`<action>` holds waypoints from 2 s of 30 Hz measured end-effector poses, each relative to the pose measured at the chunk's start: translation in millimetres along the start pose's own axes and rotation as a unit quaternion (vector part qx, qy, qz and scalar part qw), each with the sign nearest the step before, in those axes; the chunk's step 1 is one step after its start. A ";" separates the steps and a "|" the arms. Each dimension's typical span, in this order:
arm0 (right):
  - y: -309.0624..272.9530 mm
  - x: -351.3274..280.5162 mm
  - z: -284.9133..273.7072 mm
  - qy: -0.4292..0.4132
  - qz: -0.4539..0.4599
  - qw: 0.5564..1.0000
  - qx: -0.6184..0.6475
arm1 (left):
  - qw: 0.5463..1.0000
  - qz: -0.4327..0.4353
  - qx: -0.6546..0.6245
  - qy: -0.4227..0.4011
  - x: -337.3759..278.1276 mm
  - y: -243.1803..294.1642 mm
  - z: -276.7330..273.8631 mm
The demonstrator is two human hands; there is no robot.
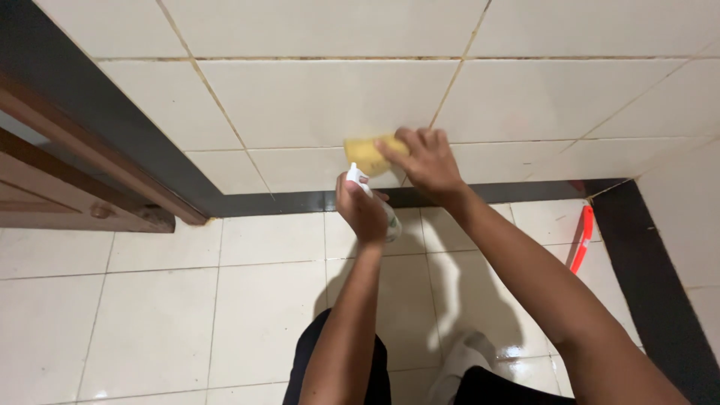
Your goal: The person sprays a cleaning solution onto the lower section of a tiled wall and scrubs the grout lines with a yellow sponge. They move along the wall, repeatedly applying the spray and scrubbing the surface.
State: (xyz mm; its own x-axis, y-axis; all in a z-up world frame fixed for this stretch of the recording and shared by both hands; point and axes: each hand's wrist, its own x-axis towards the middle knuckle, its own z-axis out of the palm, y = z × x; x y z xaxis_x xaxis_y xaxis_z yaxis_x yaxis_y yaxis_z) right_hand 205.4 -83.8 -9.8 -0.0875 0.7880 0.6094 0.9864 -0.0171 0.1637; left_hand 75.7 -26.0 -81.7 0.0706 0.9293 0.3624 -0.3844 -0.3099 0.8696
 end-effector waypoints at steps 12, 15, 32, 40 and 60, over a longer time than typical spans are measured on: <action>13.2 -15.3 17.8 -0.052 -0.056 0.997 -0.011 | 0.999 -0.049 0.014 -0.002 -11.5 14.8 26.3; 20.2 -9.8 2.8 -0.046 -0.043 0.998 -0.010 | 0.999 -0.015 0.049 -0.012 -20.0 3.9 36.2; 103.2 10.6 -103.9 0.170 0.168 0.970 -0.044 | 0.992 -0.060 0.016 -0.109 -51.7 2.9 70.6; 71.0 -35.6 -45.7 0.099 0.101 0.989 -0.033 | 0.994 -0.024 0.050 -0.094 -43.2 12.5 55.7; 76.8 -33.5 -71.9 0.109 0.137 0.983 -0.060 | 0.991 -0.023 0.033 -0.129 -60.5 9.5 69.0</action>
State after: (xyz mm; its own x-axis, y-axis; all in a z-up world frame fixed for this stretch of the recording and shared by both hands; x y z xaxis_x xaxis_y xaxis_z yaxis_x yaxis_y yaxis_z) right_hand 274.1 -155.8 38.1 0.1377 0.5943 0.7924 0.9548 -0.2924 0.0533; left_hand 131.2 -99.0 -72.2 0.3224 0.8631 0.3887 -0.3158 -0.2890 0.9037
